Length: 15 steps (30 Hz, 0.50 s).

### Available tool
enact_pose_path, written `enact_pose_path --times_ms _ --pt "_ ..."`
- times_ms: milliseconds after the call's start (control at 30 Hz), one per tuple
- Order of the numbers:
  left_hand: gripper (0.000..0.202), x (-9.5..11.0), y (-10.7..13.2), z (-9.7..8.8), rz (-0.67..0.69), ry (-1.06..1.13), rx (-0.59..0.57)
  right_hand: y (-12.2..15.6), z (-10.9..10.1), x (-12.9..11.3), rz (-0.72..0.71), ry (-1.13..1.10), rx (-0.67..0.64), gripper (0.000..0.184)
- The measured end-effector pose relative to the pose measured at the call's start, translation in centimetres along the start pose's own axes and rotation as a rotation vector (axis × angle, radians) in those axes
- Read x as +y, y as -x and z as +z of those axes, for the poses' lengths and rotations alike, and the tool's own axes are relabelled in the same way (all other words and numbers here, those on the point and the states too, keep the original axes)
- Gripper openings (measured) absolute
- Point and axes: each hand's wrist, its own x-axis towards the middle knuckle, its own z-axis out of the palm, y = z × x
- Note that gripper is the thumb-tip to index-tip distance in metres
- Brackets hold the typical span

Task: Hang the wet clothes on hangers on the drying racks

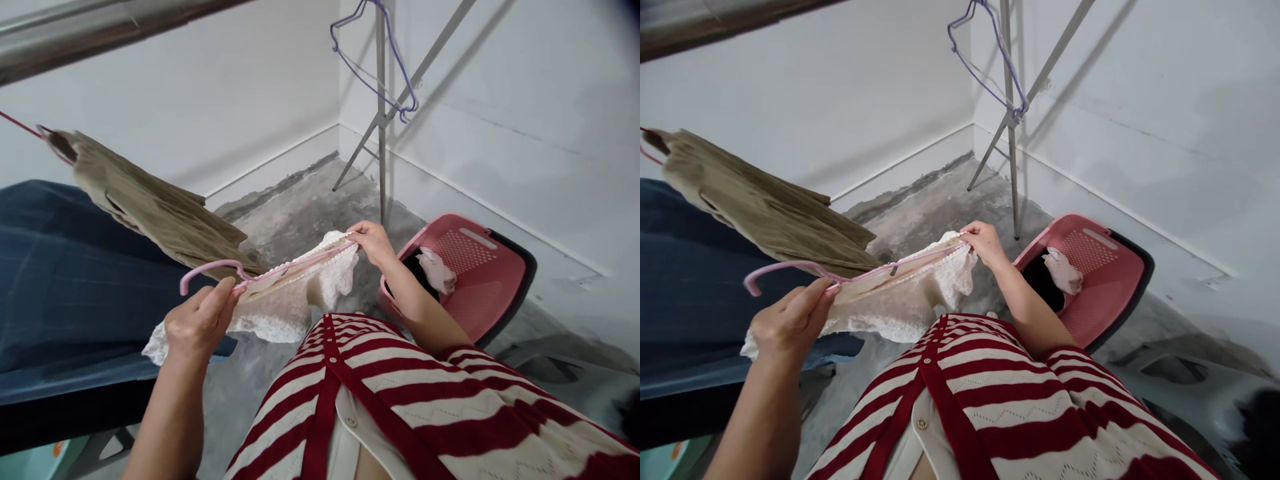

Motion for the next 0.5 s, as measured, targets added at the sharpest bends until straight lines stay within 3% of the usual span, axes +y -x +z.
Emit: enact_pose_path --times_ms 67,167,267,400,500 --pt "0.018 0.6 0.0 0.6 -0.012 -0.053 -0.004 0.1 -0.1 0.3 -0.159 0.181 0.111 0.011" --pt "0.018 2.4 0.2 2.2 -0.131 -0.044 0.028 1.0 0.3 0.8 -0.377 0.361 0.223 0.008" --pt "0.016 4.6 0.4 3.9 -0.246 -0.007 0.038 3.3 1.5 0.7 -0.545 0.469 0.176 0.007" --pt "0.016 5.9 0.8 5.3 -0.315 0.127 0.045 6.3 2.0 -0.6 -0.759 0.543 -0.067 0.008" --pt "0.012 5.0 1.2 5.2 -0.354 0.293 0.158 6.2 -0.6 -2.3 -0.863 0.586 0.046 0.021"
